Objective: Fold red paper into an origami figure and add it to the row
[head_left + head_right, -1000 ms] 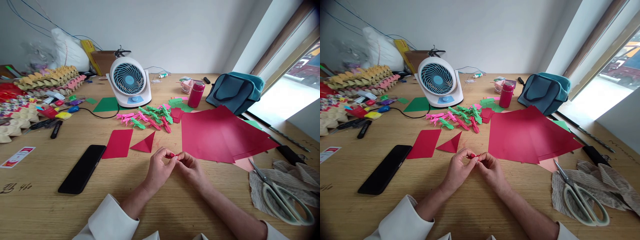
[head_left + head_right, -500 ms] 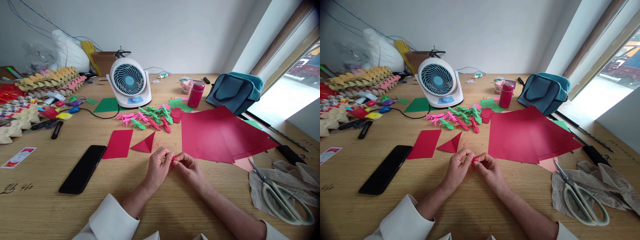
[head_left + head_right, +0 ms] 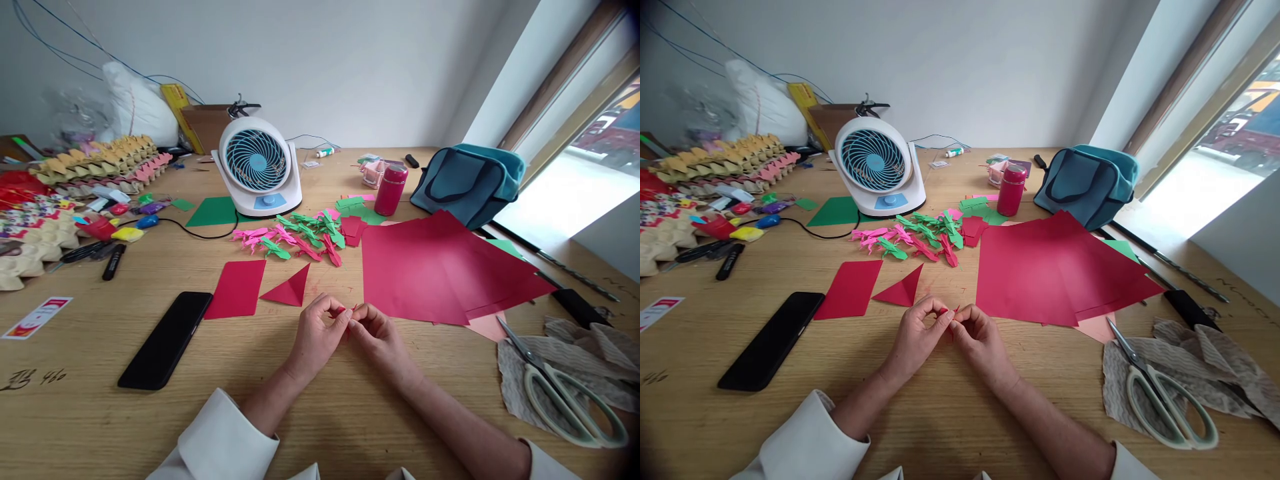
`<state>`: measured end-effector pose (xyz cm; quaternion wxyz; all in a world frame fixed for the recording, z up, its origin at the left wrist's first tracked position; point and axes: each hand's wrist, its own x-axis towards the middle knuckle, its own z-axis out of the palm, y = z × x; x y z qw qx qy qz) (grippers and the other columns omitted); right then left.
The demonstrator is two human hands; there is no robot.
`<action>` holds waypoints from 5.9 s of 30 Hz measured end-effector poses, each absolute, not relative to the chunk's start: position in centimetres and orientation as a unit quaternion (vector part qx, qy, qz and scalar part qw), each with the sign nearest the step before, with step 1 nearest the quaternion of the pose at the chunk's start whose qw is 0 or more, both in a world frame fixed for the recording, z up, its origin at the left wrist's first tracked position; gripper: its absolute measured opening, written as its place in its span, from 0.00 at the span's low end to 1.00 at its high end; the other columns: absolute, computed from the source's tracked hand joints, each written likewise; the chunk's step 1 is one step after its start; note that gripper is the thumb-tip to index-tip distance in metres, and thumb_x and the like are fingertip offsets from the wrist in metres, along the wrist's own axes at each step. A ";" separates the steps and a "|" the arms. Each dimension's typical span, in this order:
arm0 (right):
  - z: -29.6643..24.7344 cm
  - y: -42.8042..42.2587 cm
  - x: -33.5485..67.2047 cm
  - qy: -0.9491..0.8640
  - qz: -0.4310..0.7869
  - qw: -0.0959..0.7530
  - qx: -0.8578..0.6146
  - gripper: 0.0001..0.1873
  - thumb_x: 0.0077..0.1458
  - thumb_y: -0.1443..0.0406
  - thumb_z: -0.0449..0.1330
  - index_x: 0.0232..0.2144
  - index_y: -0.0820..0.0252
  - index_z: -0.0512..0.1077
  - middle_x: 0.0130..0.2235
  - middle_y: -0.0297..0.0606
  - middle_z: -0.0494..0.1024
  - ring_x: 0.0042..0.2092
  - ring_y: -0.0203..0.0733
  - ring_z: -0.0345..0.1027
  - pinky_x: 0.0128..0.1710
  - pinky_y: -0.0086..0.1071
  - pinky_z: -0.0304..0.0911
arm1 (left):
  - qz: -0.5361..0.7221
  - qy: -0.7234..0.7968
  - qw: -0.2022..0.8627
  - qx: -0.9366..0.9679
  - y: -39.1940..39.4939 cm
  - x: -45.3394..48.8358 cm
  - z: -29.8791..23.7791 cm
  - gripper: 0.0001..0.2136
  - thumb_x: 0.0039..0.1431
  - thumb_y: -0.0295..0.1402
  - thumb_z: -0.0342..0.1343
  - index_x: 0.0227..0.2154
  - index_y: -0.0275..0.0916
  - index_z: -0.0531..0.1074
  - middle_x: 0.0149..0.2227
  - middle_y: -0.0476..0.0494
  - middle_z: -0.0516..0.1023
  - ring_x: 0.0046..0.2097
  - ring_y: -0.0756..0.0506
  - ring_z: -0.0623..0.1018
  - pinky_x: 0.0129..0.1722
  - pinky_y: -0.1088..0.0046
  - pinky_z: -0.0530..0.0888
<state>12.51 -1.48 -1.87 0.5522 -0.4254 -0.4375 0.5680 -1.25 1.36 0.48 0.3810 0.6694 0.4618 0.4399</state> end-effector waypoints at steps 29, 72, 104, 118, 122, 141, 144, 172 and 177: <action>-1.6 -1.1 13.1 -0.365 0.578 0.589 -0.432 0.15 0.47 0.53 0.70 0.28 0.57 0.75 0.31 0.33 0.76 0.34 0.37 0.67 0.39 0.32 0.62 | 0.445 0.425 0.577 0.537 1.6 -1.0 -0.6 0.11 0.52 0.38 0.65 0.32 0.36 0.74 0.31 0.47 0.78 0.35 0.49 0.76 0.37 0.76 0.72; 0.1 -0.9 14.1 -0.447 0.487 0.573 -0.484 0.16 0.53 0.51 0.65 0.29 0.57 0.71 0.28 0.32 0.69 0.31 0.37 0.59 0.33 0.31 0.58 | 0.449 0.455 0.579 0.506 2.0 -1.2 -0.1 0.09 0.50 0.36 0.64 0.27 0.36 0.72 0.27 0.50 0.76 0.32 0.50 0.74 0.35 0.76 0.70; -0.7 -1.2 14.2 -0.581 0.405 0.555 -0.436 0.04 0.59 0.62 0.62 0.34 0.56 0.71 0.34 0.35 0.72 0.36 0.40 0.66 0.40 0.35 0.64 | 0.478 0.367 0.641 0.475 2.2 -1.4 0.1 0.13 0.49 0.35 0.69 0.33 0.36 0.71 0.31 0.49 0.78 0.35 0.50 0.77 0.40 0.75 0.74; -0.2 -1.3 14.2 -0.620 0.287 0.547 -0.483 0.06 0.56 0.68 0.62 0.29 0.57 0.69 0.31 0.33 0.70 0.32 0.37 0.62 0.34 0.32 0.61 | 0.446 0.341 0.666 0.491 1.5 -1.3 -0.8 0.11 0.58 0.38 0.62 0.40 0.37 0.81 0.39 0.43 0.81 0.44 0.45 0.79 0.48 0.68 0.76; -0.3 -1.2 14.1 -0.617 0.301 0.541 -0.486 0.06 0.57 0.69 0.61 0.29 0.57 0.68 0.31 0.33 0.69 0.32 0.37 0.62 0.33 0.32 0.61 | 0.443 0.349 0.647 0.514 1.5 -1.0 -0.8 0.11 0.57 0.36 0.63 0.41 0.36 0.79 0.41 0.42 0.80 0.45 0.45 0.79 0.48 0.69 0.76; -2.0 -0.4 13.6 -0.446 0.566 0.547 -0.427 0.17 0.50 0.54 0.68 0.31 0.58 0.69 0.27 0.31 0.71 0.27 0.33 0.60 0.27 0.28 0.56 | 0.469 0.454 0.431 0.623 1.8 -1.2 -0.7 0.04 0.55 0.28 0.59 0.34 0.37 0.73 0.33 0.46 0.78 0.36 0.49 0.78 0.39 0.75 0.74; -2.1 -0.4 13.5 -0.432 0.575 0.552 -0.423 0.18 0.49 0.53 0.69 0.29 0.58 0.69 0.25 0.29 0.68 0.24 0.31 0.55 0.23 0.27 0.52 | 0.464 0.450 0.451 0.615 1.7 -1.2 -0.5 0.03 0.55 0.30 0.59 0.32 0.37 0.74 0.33 0.46 0.79 0.35 0.49 0.78 0.38 0.75 0.75; -1.6 -0.7 13.4 -0.465 0.538 0.532 -0.459 0.18 0.48 0.52 0.67 0.32 0.59 0.70 0.31 0.34 0.73 0.30 0.36 0.65 0.29 0.30 0.62 | 0.442 0.441 0.481 0.616 1.3 -1.3 0.0 0.04 0.59 0.32 0.56 0.31 0.37 0.72 0.31 0.46 0.79 0.35 0.47 0.79 0.36 0.75 0.75; -1.8 -0.7 13.4 -0.488 0.525 0.525 -0.458 0.17 0.51 0.52 0.65 0.29 0.59 0.69 0.27 0.33 0.70 0.28 0.34 0.61 0.28 0.29 0.58 | 0.430 0.447 0.465 0.632 1.5 -1.5 0.2 0.07 0.61 0.33 0.54 0.30 0.37 0.72 0.28 0.49 0.75 0.31 0.50 0.75 0.33 0.77 0.71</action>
